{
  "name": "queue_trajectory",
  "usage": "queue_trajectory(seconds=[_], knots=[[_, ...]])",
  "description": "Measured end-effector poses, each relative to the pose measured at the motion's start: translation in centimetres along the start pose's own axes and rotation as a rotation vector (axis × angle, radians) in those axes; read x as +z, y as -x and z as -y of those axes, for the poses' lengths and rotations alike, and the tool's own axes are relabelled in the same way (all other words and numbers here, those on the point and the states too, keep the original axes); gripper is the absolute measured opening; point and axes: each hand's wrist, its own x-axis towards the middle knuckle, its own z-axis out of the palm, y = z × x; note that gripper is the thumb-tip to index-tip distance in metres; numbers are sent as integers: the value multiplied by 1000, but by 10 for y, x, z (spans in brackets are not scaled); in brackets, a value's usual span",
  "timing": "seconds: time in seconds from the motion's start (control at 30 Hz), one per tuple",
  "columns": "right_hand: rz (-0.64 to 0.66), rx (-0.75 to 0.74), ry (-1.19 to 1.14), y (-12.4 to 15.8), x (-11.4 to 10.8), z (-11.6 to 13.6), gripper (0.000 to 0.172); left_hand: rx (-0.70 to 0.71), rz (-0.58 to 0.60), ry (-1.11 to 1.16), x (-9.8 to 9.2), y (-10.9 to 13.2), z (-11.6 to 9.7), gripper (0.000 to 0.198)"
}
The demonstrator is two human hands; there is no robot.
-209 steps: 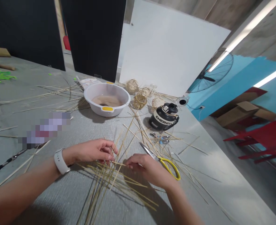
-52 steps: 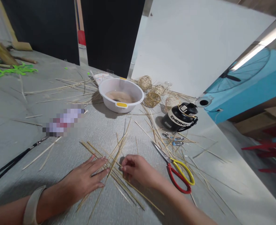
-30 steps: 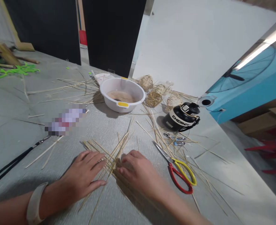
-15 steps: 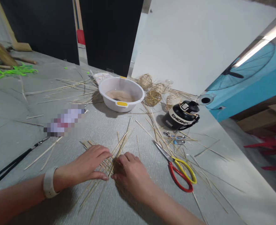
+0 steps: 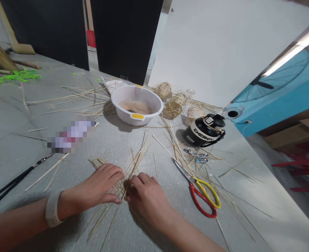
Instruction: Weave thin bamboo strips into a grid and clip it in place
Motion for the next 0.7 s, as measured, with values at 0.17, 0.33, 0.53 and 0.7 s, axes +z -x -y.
queue_trajectory(seconds=[0.17,0.33,0.53,0.7], knots=[[3,-33,-104,1,-16,-7,18,14,-12,-2,1,0,2,49],[-66,-120,-160,-6,-34,-32,15,100,-15,-6,-1,-1,11,58],[-202,-204,-89,-16,-16,-50,36,148,6,-65,-17,0,12,50],[-209,-260,-65,-22,-14,-48,30,129,42,-102,-29,2,10,49]])
